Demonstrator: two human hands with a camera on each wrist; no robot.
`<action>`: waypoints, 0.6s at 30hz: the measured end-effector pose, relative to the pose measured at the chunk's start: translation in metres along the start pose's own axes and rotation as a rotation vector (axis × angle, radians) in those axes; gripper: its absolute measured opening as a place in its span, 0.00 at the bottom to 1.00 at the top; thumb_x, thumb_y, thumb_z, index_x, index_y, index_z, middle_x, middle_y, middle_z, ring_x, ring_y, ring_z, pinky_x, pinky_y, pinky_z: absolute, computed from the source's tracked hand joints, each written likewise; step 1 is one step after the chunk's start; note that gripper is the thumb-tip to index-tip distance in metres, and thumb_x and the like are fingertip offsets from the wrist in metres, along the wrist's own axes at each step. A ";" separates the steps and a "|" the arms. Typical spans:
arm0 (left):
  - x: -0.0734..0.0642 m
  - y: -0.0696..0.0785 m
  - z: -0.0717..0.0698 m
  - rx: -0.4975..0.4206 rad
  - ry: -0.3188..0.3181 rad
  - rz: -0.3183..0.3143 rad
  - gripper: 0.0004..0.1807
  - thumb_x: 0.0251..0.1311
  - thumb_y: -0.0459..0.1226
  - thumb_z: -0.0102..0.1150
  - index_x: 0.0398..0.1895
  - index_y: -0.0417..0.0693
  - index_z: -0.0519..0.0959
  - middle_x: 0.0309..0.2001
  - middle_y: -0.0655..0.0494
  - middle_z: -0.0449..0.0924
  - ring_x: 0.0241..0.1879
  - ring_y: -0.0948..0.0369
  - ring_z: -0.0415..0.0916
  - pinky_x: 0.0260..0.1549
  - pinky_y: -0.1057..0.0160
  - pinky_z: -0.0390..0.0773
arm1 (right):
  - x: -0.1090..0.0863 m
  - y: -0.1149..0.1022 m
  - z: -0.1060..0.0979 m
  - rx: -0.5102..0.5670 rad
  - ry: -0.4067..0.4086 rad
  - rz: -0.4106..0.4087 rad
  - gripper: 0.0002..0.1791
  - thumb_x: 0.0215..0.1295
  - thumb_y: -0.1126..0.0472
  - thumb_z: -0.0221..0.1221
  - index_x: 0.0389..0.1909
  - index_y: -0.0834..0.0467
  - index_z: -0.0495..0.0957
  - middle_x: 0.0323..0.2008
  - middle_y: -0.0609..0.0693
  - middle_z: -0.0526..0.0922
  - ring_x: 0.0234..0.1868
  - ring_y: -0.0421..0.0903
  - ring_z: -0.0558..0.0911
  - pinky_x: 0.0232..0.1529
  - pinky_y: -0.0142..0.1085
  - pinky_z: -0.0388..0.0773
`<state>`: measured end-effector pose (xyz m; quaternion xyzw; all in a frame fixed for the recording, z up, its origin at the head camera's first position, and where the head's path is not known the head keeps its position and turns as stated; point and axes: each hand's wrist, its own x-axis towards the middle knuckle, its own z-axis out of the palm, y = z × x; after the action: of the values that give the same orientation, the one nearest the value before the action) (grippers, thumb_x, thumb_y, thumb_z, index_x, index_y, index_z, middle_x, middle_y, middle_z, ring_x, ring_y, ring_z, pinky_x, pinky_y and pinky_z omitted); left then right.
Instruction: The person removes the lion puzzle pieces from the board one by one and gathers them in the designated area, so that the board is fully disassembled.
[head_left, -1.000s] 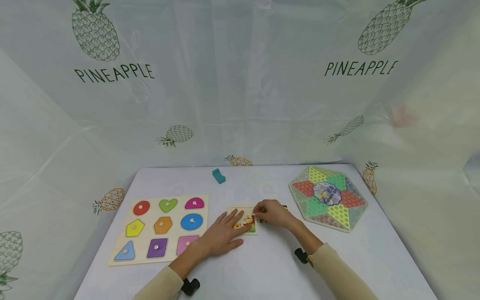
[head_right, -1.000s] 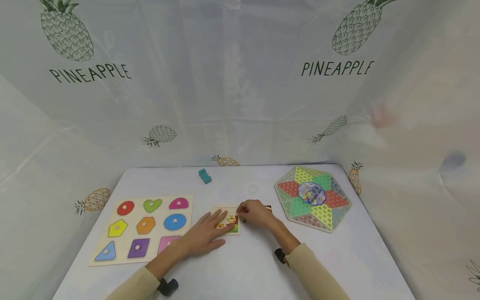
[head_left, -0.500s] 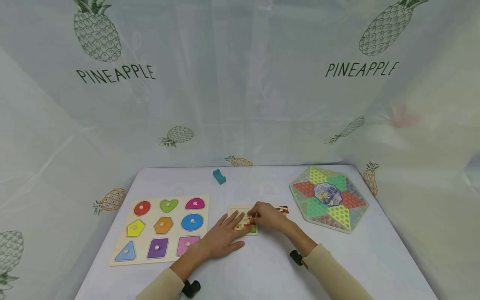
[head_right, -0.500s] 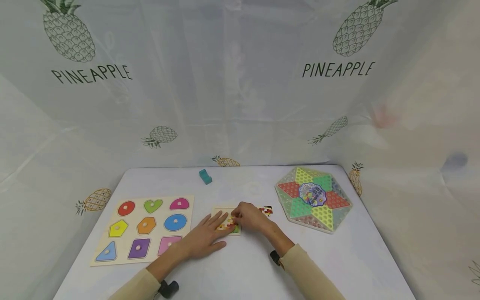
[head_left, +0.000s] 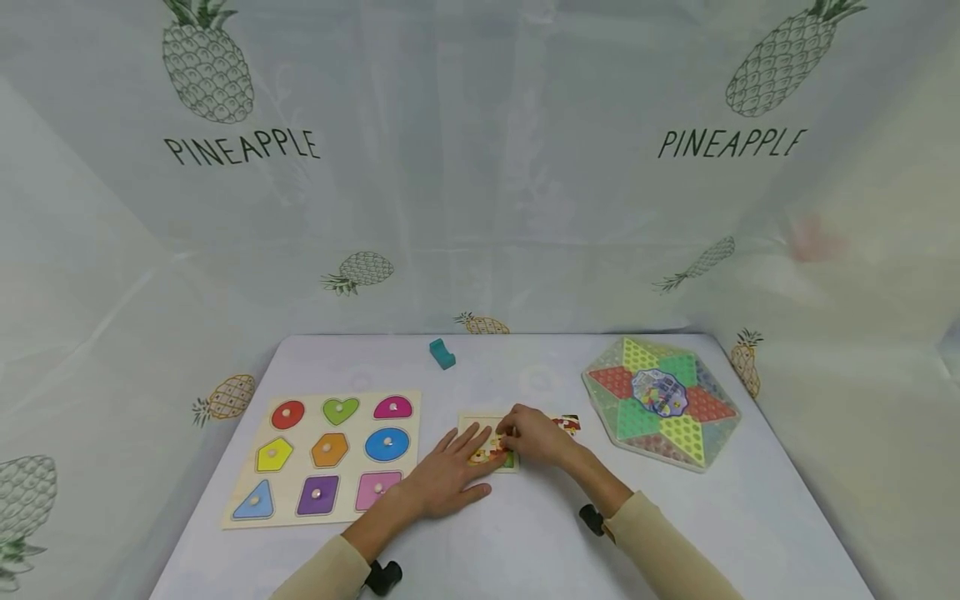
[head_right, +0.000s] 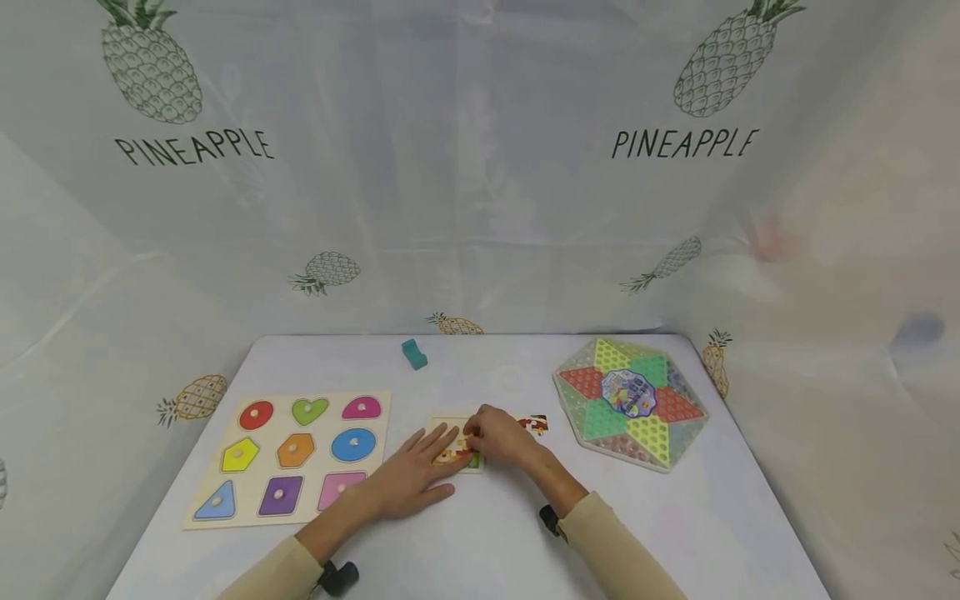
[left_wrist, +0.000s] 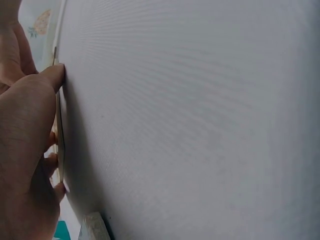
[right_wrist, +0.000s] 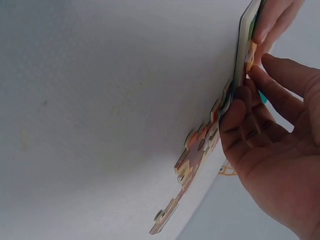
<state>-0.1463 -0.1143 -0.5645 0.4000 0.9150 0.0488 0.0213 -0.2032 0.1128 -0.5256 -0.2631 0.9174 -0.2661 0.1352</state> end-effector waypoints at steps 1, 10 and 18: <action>0.000 0.000 0.000 -0.001 0.000 0.000 0.31 0.74 0.60 0.42 0.78 0.72 0.58 0.81 0.49 0.47 0.79 0.45 0.43 0.72 0.37 0.54 | 0.000 0.000 0.000 -0.004 0.002 -0.001 0.10 0.68 0.62 0.63 0.46 0.60 0.86 0.38 0.49 0.80 0.34 0.39 0.74 0.36 0.35 0.75; -0.001 0.002 -0.001 -0.002 -0.011 -0.011 0.31 0.74 0.60 0.41 0.78 0.73 0.57 0.81 0.50 0.45 0.79 0.46 0.43 0.72 0.38 0.54 | 0.000 0.000 0.001 0.010 0.029 -0.004 0.05 0.68 0.64 0.62 0.43 0.57 0.83 0.32 0.44 0.77 0.32 0.39 0.74 0.34 0.35 0.74; -0.001 0.002 -0.003 -0.015 -0.018 -0.013 0.31 0.74 0.60 0.41 0.78 0.72 0.57 0.81 0.48 0.46 0.80 0.45 0.42 0.72 0.38 0.54 | 0.000 0.002 0.003 0.061 0.048 0.003 0.05 0.68 0.65 0.62 0.42 0.56 0.82 0.28 0.41 0.78 0.29 0.37 0.74 0.32 0.32 0.74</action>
<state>-0.1444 -0.1137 -0.5614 0.3942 0.9170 0.0518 0.0328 -0.2036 0.1131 -0.5292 -0.2512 0.9122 -0.3000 0.1216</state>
